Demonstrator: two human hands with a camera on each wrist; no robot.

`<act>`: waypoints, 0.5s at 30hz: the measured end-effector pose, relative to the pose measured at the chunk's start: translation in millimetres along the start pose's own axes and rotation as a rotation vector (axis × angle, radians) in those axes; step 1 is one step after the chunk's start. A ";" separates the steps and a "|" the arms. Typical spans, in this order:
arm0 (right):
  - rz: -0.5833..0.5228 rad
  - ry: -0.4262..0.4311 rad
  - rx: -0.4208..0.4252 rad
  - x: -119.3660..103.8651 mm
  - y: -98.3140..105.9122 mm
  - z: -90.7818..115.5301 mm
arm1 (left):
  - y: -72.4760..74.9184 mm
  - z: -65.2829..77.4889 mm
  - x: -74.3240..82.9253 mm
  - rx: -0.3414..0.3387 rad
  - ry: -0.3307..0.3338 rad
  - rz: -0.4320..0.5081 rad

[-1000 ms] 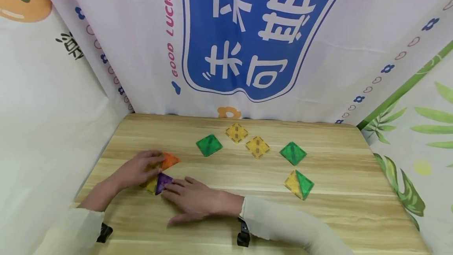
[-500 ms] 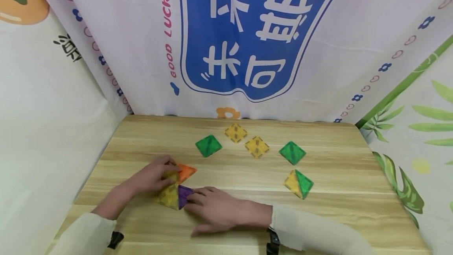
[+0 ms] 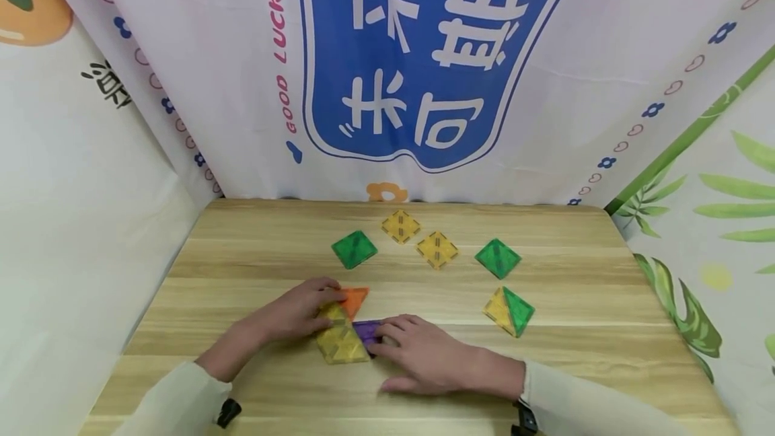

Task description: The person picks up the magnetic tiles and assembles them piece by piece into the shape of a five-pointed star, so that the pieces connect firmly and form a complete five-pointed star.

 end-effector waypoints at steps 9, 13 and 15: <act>-0.046 -0.138 0.021 37.9 4.8 37.6 | -13.5 -30.8 23.4 -0.023 0.013 -0.050; -0.055 -0.218 0.026 59.9 5.5 48.9 | -18.2 -45.4 30.5 -0.010 0.029 -0.095; -0.069 -0.260 0.041 70.6 6.3 53.6 | -20.9 -52.3 33.1 -0.007 0.043 -0.110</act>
Point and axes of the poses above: each hand's wrist, its own z-axis away from the middle knuckle, its own y-axis out of the back of the hand, x = y × z, the point moved 9 cm from there along -z, towards the middle knuckle, and after that the axes turned 3 degrees about x, right-handed, at the moved point
